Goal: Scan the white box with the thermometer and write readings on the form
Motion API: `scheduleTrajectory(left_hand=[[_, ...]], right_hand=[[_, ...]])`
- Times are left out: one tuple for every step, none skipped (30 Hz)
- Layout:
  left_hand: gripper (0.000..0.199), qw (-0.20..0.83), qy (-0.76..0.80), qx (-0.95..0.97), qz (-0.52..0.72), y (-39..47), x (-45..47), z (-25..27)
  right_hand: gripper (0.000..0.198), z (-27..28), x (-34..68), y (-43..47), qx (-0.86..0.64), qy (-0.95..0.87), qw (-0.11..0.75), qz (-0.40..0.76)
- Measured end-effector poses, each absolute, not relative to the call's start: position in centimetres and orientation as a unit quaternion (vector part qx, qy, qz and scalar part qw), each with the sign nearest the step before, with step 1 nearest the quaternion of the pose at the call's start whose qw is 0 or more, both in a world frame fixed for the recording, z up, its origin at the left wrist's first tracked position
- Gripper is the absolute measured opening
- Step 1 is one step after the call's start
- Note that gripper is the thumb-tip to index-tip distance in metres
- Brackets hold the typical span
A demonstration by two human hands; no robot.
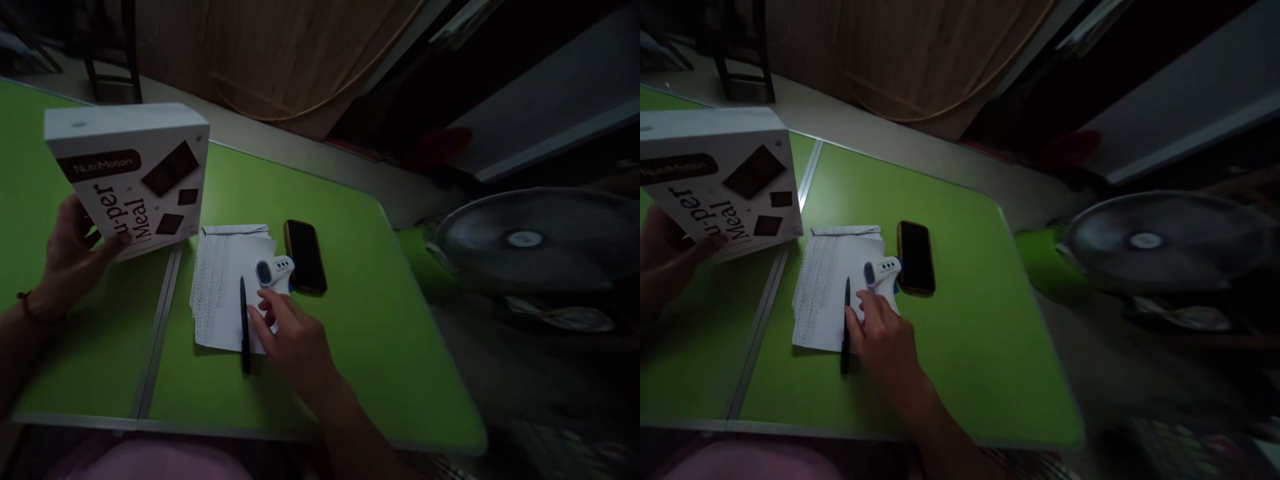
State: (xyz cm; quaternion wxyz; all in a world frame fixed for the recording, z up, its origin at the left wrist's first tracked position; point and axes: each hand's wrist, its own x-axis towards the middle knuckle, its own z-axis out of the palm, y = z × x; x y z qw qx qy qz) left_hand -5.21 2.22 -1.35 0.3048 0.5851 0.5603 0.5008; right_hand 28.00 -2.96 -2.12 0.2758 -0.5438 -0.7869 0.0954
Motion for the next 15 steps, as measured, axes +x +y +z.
scheduleTrajectory(left_hand=[[0.074,0.301,0.567,0.585,0.496,2.4,-5.3,-1.5],[0.075,0.3,0.572,0.585,0.491,2.5,-5.3,-1.6],[0.077,0.298,0.574,0.586,0.488,2.7,-5.2,-1.6],[0.08,0.294,0.576,0.588,0.485,2.9,-5.2,-1.6],[0.081,0.284,0.58,0.594,0.479,3.0,-5.2,-1.5],[0.082,0.265,0.587,0.604,0.468,3.1,-5.1,-1.3],[0.083,0.235,0.597,0.618,0.455,3.2,-5.1,-1.1],[0.084,0.191,0.606,0.633,0.442,3.2,-5.1,-0.8],[0.087,0.137,0.612,0.65,0.43,3.1,-5.0,-0.5],[0.088,0.072,0.616,0.661,0.422,2.9,-4.9,-0.1],[0.088,0.005,0.616,0.667,0.418,2.5,-4.7,0.2],[0.083,-0.054,0.61,0.674,0.413,2.1,-4.4,0.6],[0.071,-0.095,0.601,0.679,0.411,1.6,-4.1,0.9],[0.059,-0.092,0.583,0.708,0.388,1.1,-3.6,1.1],[0.052,-0.033,0.557,0.754,0.347,0.6,-3.0,1.1]], right_hand=[[0.026,-2.3,27.8,-3.1,-0.551,-0.787,0.252,0.113],[0.026,-2.6,27.6,-3.1,-0.56,-0.784,0.235,0.128],[0.026,-2.9,27.4,-3.1,-0.569,-0.778,0.228,0.139],[0.026,-3.1,27.3,-3.1,-0.576,-0.771,0.229,0.145],[0.027,-3.3,27.1,-3.0,-0.581,-0.765,0.235,0.146],[0.029,-3.5,27.0,-2.9,-0.583,-0.761,0.246,0.145],[0.031,-3.5,26.9,-2.8,-0.582,-0.757,0.259,0.145],[0.033,-3.4,26.8,-2.8,-0.579,-0.754,0.272,0.151],[0.035,-3.2,26.8,-2.7,-0.573,-0.749,0.289,0.164],[0.035,-3.0,26.8,-2.7,-0.566,-0.742,0.308,0.185],[0.035,-2.7,26.8,-2.7,-0.559,-0.731,0.328,0.213],[0.035,-2.6,26.9,-2.8,-0.553,-0.715,0.347,0.248],[0.035,-2.5,26.9,-2.8,-0.549,-0.693,0.367,0.288],[0.035,-2.5,26.9,-2.9,-0.547,-0.665,0.385,0.331],[0.037,-2.6,26.9,-2.9,-0.545,-0.635,0.4,0.375]])
